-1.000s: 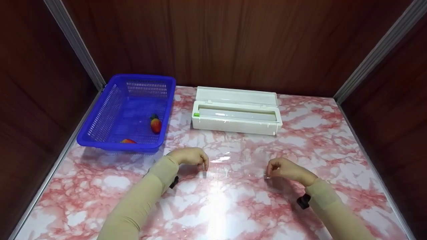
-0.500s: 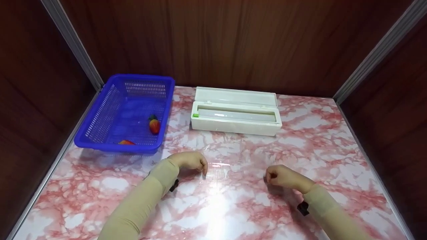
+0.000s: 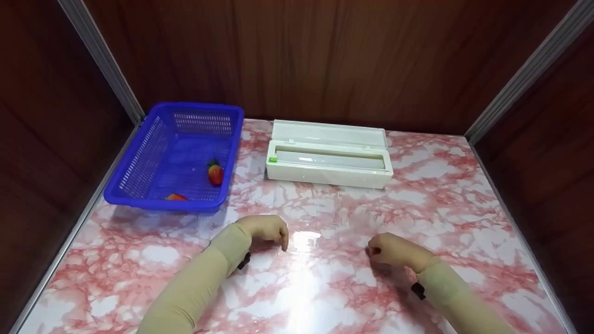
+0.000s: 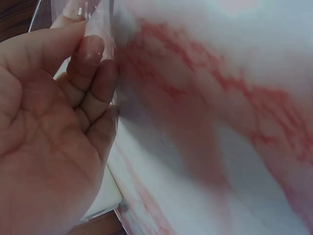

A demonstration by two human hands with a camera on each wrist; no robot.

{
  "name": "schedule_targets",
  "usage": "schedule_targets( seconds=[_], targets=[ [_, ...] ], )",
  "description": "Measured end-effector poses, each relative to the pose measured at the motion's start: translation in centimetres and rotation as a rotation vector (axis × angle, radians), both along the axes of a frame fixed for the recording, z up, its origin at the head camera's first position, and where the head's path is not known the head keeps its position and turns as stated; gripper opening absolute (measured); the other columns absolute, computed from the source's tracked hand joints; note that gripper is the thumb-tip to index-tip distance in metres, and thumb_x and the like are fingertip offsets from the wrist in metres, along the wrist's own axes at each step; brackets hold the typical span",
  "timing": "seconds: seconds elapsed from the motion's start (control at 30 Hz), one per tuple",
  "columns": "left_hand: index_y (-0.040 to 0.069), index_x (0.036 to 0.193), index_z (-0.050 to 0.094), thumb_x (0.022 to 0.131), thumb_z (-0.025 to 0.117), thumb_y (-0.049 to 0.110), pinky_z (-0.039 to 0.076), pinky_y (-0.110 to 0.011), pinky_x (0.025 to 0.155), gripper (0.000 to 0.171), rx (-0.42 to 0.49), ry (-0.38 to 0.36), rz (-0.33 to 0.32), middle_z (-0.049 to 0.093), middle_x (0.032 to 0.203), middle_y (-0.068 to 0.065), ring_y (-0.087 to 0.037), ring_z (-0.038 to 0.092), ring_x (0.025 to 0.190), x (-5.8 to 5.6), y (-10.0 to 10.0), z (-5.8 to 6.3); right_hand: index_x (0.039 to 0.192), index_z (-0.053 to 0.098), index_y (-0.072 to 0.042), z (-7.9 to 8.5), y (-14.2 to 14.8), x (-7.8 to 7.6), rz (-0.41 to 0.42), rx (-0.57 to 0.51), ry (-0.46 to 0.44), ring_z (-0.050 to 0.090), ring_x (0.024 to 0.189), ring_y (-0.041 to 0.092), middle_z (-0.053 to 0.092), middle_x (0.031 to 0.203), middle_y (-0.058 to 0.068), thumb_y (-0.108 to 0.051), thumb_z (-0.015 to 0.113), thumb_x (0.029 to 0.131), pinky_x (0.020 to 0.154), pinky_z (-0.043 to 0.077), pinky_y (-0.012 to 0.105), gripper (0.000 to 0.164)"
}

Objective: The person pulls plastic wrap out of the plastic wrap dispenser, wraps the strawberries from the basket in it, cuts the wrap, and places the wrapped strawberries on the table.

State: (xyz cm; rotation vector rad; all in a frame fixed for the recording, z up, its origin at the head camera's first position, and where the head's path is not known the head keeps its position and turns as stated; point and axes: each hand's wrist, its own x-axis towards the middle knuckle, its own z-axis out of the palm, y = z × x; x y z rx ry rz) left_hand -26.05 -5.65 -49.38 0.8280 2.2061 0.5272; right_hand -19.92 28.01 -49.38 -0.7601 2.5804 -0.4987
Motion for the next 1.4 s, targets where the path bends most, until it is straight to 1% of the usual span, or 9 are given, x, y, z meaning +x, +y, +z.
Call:
schedule_targets(
  seconds=[0.1,0.17,0.3,0.4,0.67,0.9,1.17,1.3,1.4],
  targets=[
    [0.013,0.079,0.071,0.073,0.052,-0.001,0.034,-0.017,0.070,0.025,-0.017,-0.020,0.012,0.064,0.087,0.005,-0.006,0.044,0.075,0.3,0.1,0.2,0.059,0.050,-0.016,0.1,-0.2,0.2,-0.019,0.017,-0.024,0.031,0.050,0.003,0.036,0.055,-0.011,-0.019,0.057,0.082,0.050,0.030,0.018,0.024],
    [0.011,0.081,0.071,0.073,0.051,-0.002,0.034,-0.016,0.069,0.025,-0.027,-0.044,0.018,0.066,0.086,0.003,-0.006,0.044,0.073,0.5,0.1,0.3,0.058,0.048,-0.016,0.1,-0.3,0.3,-0.022,0.022,-0.024,0.031,0.049,0.002,0.036,0.054,-0.011,-0.022,0.057,0.083,0.050,0.031,0.018,0.027],
    [0.010,0.084,0.070,0.076,0.051,0.002,0.036,-0.015,0.071,0.022,-0.042,-0.064,0.016,0.068,0.086,0.001,-0.003,0.046,0.071,0.7,0.1,0.6,0.057,0.049,-0.015,0.1,-0.3,0.3,-0.017,0.031,-0.003,0.033,0.049,0.002,0.038,0.054,-0.011,-0.020,0.054,0.084,0.051,0.032,0.017,0.028],
    [0.011,0.084,0.070,0.078,0.052,0.005,0.035,-0.015,0.072,0.021,-0.045,-0.053,0.005,0.068,0.086,0.001,-0.002,0.046,0.071,0.6,0.0,0.7,0.059,0.051,-0.014,0.1,-0.2,0.3,-0.014,0.039,0.004,0.034,0.050,0.002,0.040,0.054,-0.011,-0.018,0.054,0.084,0.051,0.033,0.018,0.026],
    [0.009,0.088,0.069,0.082,0.051,0.009,0.035,-0.014,0.065,0.019,0.006,-0.095,0.014,0.065,0.081,-0.005,-0.006,0.047,0.067,0.5,-0.2,0.7,0.058,0.049,-0.013,0.1,-0.3,0.5,0.002,0.029,0.048,0.034,0.051,0.002,0.041,0.054,-0.010,-0.014,0.054,0.083,0.052,0.032,0.018,0.025],
    [0.009,0.092,0.069,0.083,0.048,0.010,0.038,-0.014,0.069,0.022,0.003,-0.083,-0.008,0.068,0.088,-0.008,-0.006,0.051,0.072,0.5,-0.6,0.6,0.058,0.048,-0.010,0.6,-0.4,0.8,-0.026,0.016,0.014,0.029,0.050,0.003,0.033,0.053,-0.010,-0.011,0.051,0.084,0.051,0.029,0.018,0.026],
    [0.013,0.096,0.068,0.086,0.047,0.012,0.040,-0.022,0.086,0.023,0.002,-0.146,0.084,0.066,0.095,-0.001,-0.005,0.052,0.085,1.1,-1.4,0.7,0.061,0.050,-0.010,0.8,-0.7,1.2,-0.071,0.025,-0.021,0.029,0.050,0.005,0.032,0.054,-0.008,-0.009,0.050,0.083,0.051,0.027,0.019,0.022],
    [0.016,0.097,0.067,0.087,0.047,0.013,0.038,-0.026,0.092,0.022,-0.002,-0.147,0.111,0.066,0.096,0.002,-0.006,0.052,0.092,1.6,-1.7,0.8,0.062,0.048,-0.011,0.8,-0.8,1.4,-0.075,0.043,-0.027,0.028,0.051,0.006,0.030,0.055,-0.007,-0.008,0.050,0.083,0.050,0.026,0.020,0.021],
    [0.017,0.097,0.067,0.087,0.049,0.015,0.036,-0.027,0.095,0.021,-0.002,-0.127,0.110,0.065,0.099,0.004,-0.006,0.051,0.098,1.9,-2.0,0.8,0.063,0.046,-0.011,0.9,-0.9,1.5,-0.081,0.050,-0.040,0.028,0.051,0.006,0.030,0.056,-0.007,-0.010,0.050,0.084,0.050,0.025,0.021,0.022]
  ],
)
